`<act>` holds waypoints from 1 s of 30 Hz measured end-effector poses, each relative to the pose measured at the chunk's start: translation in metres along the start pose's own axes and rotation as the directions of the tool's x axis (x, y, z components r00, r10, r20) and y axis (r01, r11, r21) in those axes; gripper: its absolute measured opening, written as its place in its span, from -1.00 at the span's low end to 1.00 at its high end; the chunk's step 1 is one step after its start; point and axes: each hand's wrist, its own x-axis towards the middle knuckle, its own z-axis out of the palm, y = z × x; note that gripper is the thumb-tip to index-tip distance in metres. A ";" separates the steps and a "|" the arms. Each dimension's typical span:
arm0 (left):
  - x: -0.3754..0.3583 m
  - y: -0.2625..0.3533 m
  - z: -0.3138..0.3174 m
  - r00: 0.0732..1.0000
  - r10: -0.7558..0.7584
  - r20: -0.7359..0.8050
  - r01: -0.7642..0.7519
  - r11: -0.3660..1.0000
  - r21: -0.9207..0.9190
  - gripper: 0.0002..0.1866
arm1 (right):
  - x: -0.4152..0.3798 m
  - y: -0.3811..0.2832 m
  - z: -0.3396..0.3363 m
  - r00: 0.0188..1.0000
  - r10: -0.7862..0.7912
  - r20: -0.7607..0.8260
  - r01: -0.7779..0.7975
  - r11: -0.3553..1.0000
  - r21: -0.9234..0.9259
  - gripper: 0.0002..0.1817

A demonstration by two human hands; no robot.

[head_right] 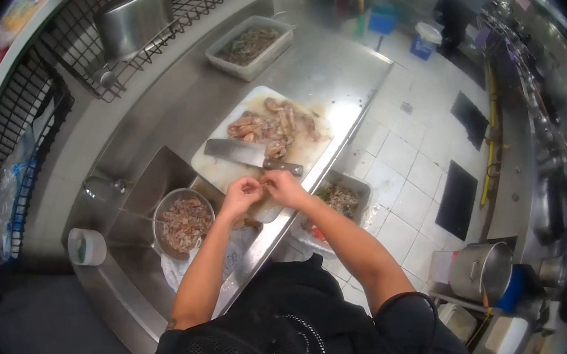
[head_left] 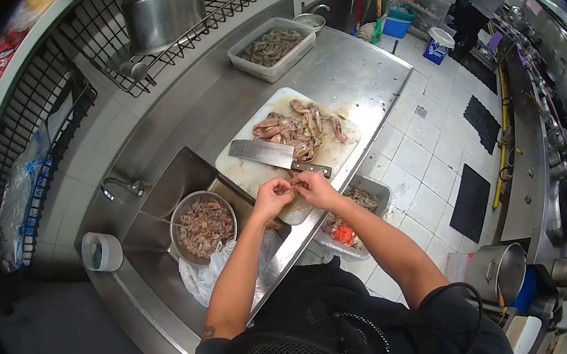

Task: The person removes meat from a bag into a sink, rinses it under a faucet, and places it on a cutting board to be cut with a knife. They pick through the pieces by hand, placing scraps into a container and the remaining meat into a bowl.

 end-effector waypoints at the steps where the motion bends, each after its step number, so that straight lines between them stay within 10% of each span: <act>1: -0.001 -0.003 -0.001 1.000 -0.001 -0.003 0.001 1.000 0.001 -0.80 | 0.000 0.002 0.000 0.999 -0.050 0.020 0.051 0.998 -0.039 -0.80; 7: -0.013 -0.006 -0.012 0.997 -0.078 0.024 0.076 0.996 0.052 -0.81 | 0.016 -0.005 -0.001 0.993 -0.048 -0.112 0.029 0.986 -0.167 -0.78; 13: -0.038 0.021 -0.020 0.973 -0.230 0.001 0.162 0.683 -0.712 -0.86 | 0.020 0.018 0.009 0.991 0.101 -0.085 -0.111 0.986 -0.124 -0.71; 15: -0.033 0.032 -0.017 0.983 -0.174 0.059 0.163 0.680 -0.715 -0.85 | 0.016 0.017 0.010 0.985 0.053 -0.164 -0.068 0.994 -0.087 -0.66; 16: -0.031 0.036 -0.011 0.985 -0.165 0.044 0.150 0.712 -0.686 -0.85 | 0.013 0.017 0.008 0.984 0.052 -0.172 -0.069 0.993 -0.092 -0.66; 18: -0.026 0.046 0.005 0.988 -0.152 0.039 0.140 0.739 -0.659 -0.84 | -0.003 -0.006 -0.008 0.936 0.327 -0.132 -0.224 0.841 0.493 -0.67; 21: -0.015 0.053 0.038 0.997 -0.072 0.002 0.067 0.919 -0.389 -0.79 | -0.040 -0.024 -0.041 0.966 0.256 -0.050 -0.132 0.646 0.751 -0.68; 30: 0.015 0.065 0.165 0.973 0.174 0.152 -0.197 0.968 0.155 -0.74 | -0.117 0.014 -0.103 0.893 0.249 -0.374 0.034 0.792 0.610 -0.65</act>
